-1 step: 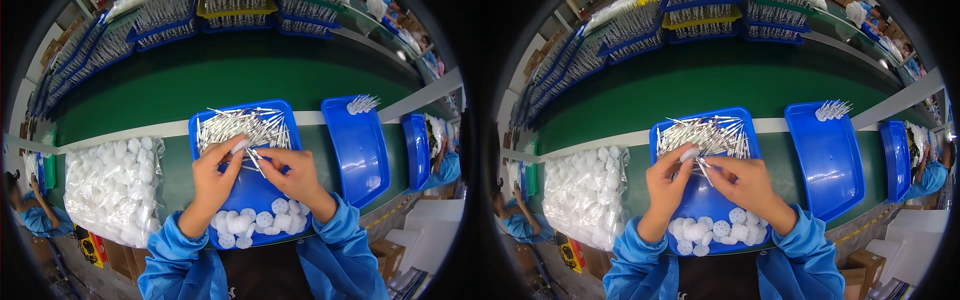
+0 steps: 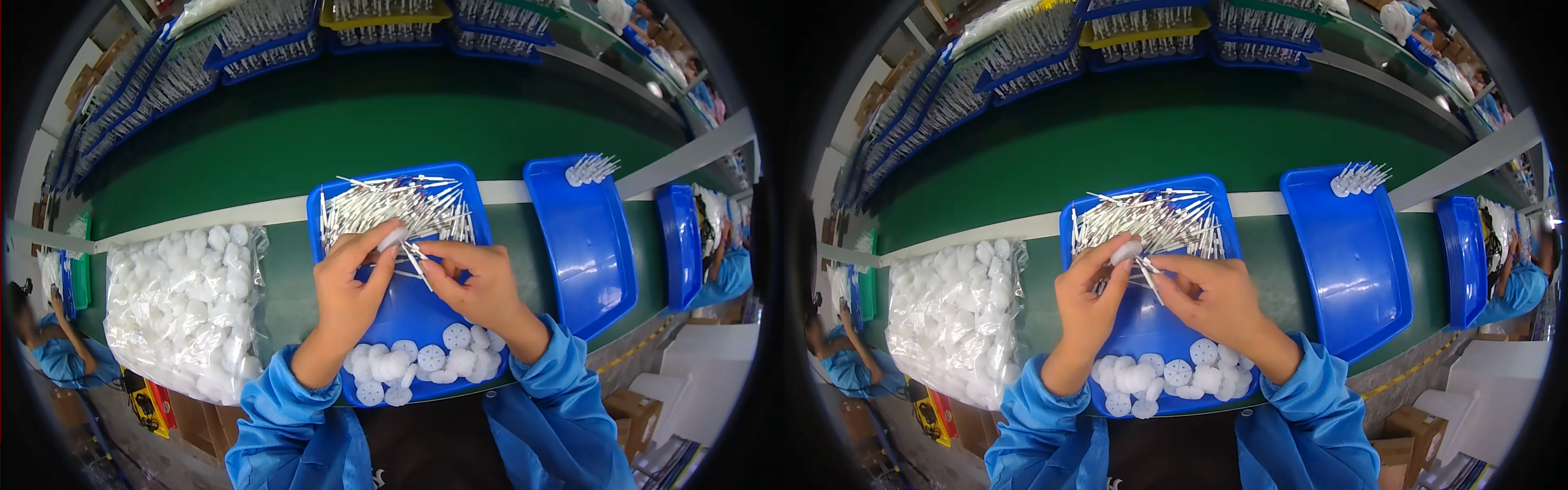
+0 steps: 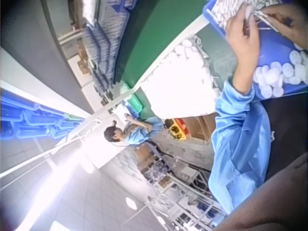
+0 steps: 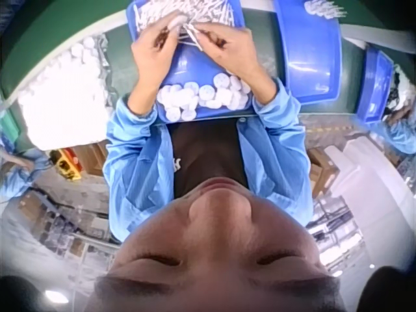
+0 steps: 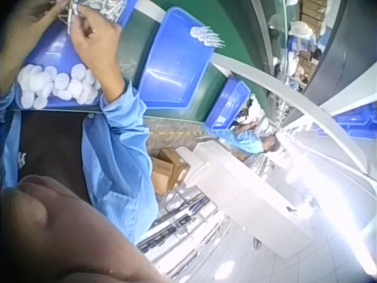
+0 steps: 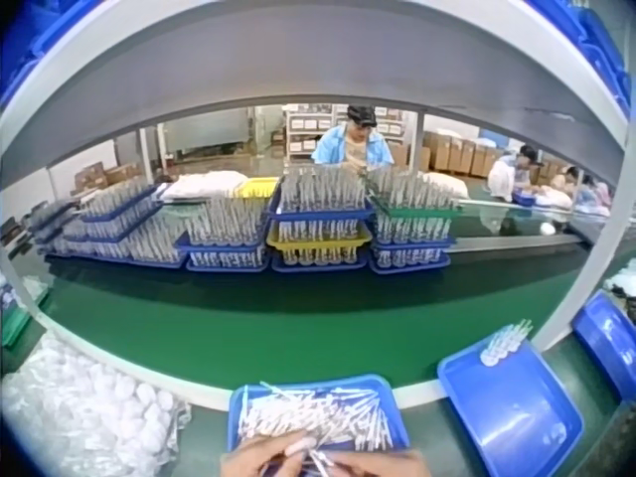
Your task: The person inserts white plastic sticks into white cotton bobbins one by one. They pick up a bobbin and a stick, insert the stick into the bobbin, and place the finished swab into a blue tray. The process is repeated continuously throughout the video.
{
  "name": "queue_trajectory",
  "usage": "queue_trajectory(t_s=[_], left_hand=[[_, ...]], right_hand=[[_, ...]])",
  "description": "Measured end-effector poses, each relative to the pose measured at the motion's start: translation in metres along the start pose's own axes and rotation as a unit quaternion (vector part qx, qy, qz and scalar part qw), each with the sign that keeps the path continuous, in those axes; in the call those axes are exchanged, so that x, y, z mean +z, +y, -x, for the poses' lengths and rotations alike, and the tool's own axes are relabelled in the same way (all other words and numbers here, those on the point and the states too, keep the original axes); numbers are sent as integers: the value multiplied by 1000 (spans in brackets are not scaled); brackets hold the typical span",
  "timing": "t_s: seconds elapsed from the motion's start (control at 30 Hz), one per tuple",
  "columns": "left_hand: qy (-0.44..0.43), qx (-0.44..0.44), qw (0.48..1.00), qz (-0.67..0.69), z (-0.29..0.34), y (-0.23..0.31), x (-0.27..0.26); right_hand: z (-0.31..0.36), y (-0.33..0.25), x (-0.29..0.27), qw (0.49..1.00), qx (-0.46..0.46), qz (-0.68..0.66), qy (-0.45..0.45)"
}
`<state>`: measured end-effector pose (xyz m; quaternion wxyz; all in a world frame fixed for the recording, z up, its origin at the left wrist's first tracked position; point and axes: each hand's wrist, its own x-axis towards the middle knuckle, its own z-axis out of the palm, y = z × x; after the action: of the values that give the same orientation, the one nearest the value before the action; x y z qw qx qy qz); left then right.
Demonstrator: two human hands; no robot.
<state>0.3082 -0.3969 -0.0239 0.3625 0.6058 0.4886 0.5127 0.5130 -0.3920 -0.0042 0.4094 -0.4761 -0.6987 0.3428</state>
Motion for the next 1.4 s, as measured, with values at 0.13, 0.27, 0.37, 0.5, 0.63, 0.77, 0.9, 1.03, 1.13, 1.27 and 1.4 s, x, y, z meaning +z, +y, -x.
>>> queue_trajectory(t_s=[0.13, 0.27, 0.37, 0.5, 0.63, 0.77, 0.9, 1.03, 1.13, 1.27, 1.4], left_hand=[[3, 28, 999, -40, -2, 0, -1], [54, 22, 998, -4, -2, -3, 6], [15, 10, 1000, -23, 0, -2, 1], [7, 22, 999, -42, -2, 3, 2], [16, 15, 999, -38, -1, -1, 0], [15, 12, 999, -30, -2, -1, 0], [20, -2, 1000, -14, -1, 0, 2], [12, -16, 1000, 4, -1, 1, 6], [16, -20, 999, 21, -2, 0, 7], [-8, 50, 996, -78, 0, 1, 6], [-8, 92, 983, -157, 4, 2, 8]], right_hand=[[1, 0, -3, 1000, 17, -1, -12], [-1, -3, -2, 1000, 7, 4, -26], [0, -1, -2, 1000, 16, -16, -19], [0, 1, -4, 999, 27, -18, -12], [-3, -5, -2, 999, 31, -1, -24], [-1, -2, -5, 999, 12, 23, -42], [-2, -1, -4, 1000, 13, 15, -16], [-2, -1, -3, 999, 15, 29, -26], [-3, -1, -1, 998, 20, 50, -32], [-4, 1, 1, 995, -10, 100, -4], [-5, 2, 1, 976, -84, 194, 59]])
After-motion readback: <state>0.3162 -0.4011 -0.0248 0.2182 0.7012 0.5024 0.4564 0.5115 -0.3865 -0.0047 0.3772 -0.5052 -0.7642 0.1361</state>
